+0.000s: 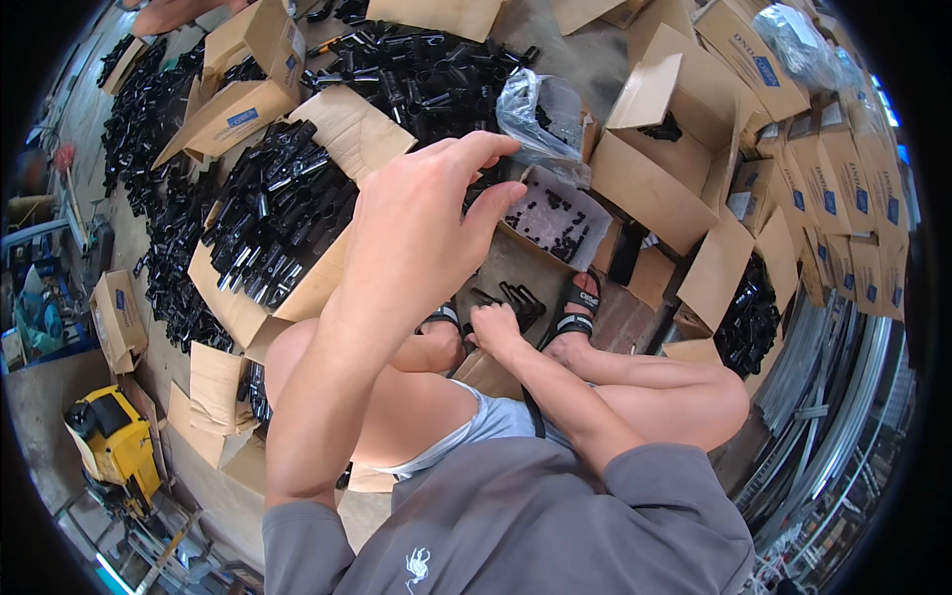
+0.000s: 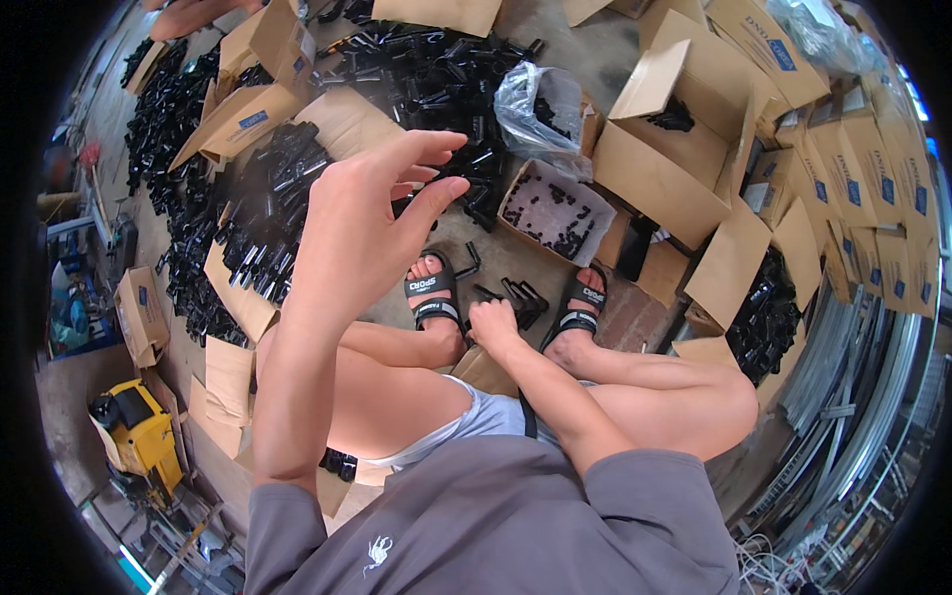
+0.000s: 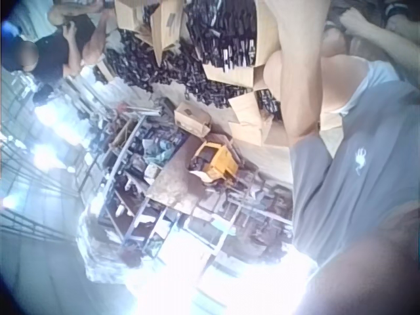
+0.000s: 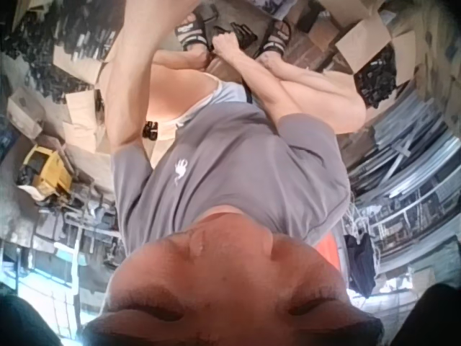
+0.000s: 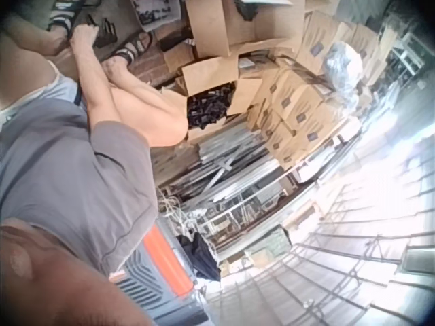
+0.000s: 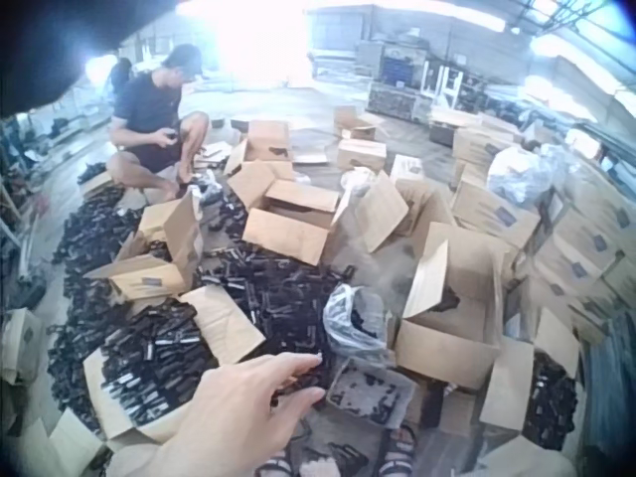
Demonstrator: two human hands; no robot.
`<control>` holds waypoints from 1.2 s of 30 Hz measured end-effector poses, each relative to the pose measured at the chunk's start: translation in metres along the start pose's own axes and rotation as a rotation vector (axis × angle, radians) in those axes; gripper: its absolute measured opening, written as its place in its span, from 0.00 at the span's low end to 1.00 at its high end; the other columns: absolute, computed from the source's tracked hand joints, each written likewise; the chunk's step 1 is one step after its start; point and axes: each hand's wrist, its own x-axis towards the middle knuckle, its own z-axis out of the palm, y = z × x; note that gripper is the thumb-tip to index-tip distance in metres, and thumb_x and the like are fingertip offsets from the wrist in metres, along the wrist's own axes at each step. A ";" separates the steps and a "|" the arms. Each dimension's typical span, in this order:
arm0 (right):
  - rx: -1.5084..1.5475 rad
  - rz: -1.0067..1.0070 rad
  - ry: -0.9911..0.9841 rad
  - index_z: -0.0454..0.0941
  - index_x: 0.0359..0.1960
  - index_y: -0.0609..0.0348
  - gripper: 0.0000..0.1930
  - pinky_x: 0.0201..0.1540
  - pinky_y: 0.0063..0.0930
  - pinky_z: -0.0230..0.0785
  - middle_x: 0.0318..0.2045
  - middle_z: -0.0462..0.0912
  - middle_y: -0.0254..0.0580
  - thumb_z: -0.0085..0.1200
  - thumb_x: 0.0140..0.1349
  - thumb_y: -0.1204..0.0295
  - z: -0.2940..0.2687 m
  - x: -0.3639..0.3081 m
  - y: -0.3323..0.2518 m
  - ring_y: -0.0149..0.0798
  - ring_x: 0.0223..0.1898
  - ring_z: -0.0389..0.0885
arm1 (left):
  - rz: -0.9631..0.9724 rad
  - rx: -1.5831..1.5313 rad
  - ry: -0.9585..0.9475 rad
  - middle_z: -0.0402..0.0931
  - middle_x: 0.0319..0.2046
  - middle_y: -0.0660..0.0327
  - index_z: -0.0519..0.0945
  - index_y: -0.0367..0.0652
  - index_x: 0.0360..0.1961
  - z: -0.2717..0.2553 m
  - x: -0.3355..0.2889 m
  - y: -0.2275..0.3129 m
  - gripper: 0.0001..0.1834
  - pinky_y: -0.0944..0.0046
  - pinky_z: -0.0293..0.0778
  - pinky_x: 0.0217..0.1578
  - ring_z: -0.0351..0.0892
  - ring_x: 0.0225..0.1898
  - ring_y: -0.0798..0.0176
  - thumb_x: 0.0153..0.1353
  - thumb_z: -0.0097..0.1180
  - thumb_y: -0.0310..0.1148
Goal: The person handles black plastic parts and small metal fasteners while seated on the floor, placing them into cardboard boxes and plastic bags.
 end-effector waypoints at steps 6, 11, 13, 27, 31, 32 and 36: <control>0.004 0.140 -0.127 0.89 0.34 0.46 0.07 0.47 0.40 0.72 0.38 0.90 0.40 0.62 0.54 0.66 -0.004 0.018 -0.017 0.42 0.44 0.88 | 0.019 0.180 -0.314 0.85 0.40 0.52 0.83 0.46 0.52 0.037 -0.012 -0.014 0.21 0.57 0.80 0.40 0.86 0.40 0.49 0.57 0.68 0.34; 0.166 0.267 -0.109 0.89 0.38 0.51 0.11 0.52 0.42 0.73 0.42 0.89 0.44 0.63 0.53 0.66 -0.004 0.006 -0.015 0.47 0.52 0.84 | 0.111 0.225 -0.465 0.85 0.38 0.50 0.82 0.43 0.53 0.073 -0.029 -0.046 0.24 0.55 0.80 0.41 0.86 0.39 0.49 0.55 0.69 0.34; 0.323 0.203 0.042 0.87 0.34 0.61 0.11 0.50 0.44 0.75 0.37 0.87 0.55 0.62 0.51 0.69 -0.003 -0.007 0.001 0.55 0.49 0.84 | -0.040 0.142 -0.625 0.86 0.39 0.50 0.82 0.41 0.52 0.089 -0.026 -0.058 0.22 0.57 0.80 0.41 0.87 0.40 0.50 0.56 0.69 0.33; 1.423 0.402 0.493 0.80 0.46 0.67 0.21 0.38 0.28 0.77 0.32 0.87 0.45 0.69 0.59 0.63 -0.159 -0.149 0.084 0.31 0.34 0.84 | -0.496 0.532 -0.649 0.84 0.46 0.43 0.86 0.42 0.45 0.275 -0.075 -0.226 0.24 0.49 0.77 0.54 0.83 0.51 0.42 0.55 0.67 0.49; 1.440 0.672 0.956 0.79 0.46 0.66 0.14 0.39 0.24 0.75 0.35 0.85 0.39 0.65 0.63 0.72 -0.245 -0.301 0.137 0.27 0.36 0.82 | -0.560 0.401 -0.598 0.84 0.45 0.43 0.85 0.40 0.43 0.290 -0.084 -0.178 0.26 0.48 0.77 0.52 0.83 0.50 0.40 0.54 0.67 0.52; 1.320 0.750 1.098 0.80 0.46 0.64 0.12 0.41 0.23 0.75 0.36 0.85 0.38 0.64 0.64 0.73 -0.257 -0.333 0.152 0.28 0.37 0.82 | -0.542 0.414 -0.578 0.84 0.45 0.43 0.84 0.40 0.44 0.288 -0.082 -0.181 0.27 0.48 0.77 0.52 0.83 0.50 0.40 0.54 0.68 0.52; 0.829 1.011 1.541 0.79 0.41 0.65 0.14 0.40 0.24 0.73 0.33 0.87 0.40 0.66 0.61 0.68 -0.261 -0.408 0.220 0.28 0.35 0.82 | -0.504 0.436 -0.519 0.84 0.44 0.42 0.82 0.40 0.47 0.299 -0.091 -0.180 0.29 0.47 0.78 0.50 0.83 0.49 0.39 0.53 0.68 0.52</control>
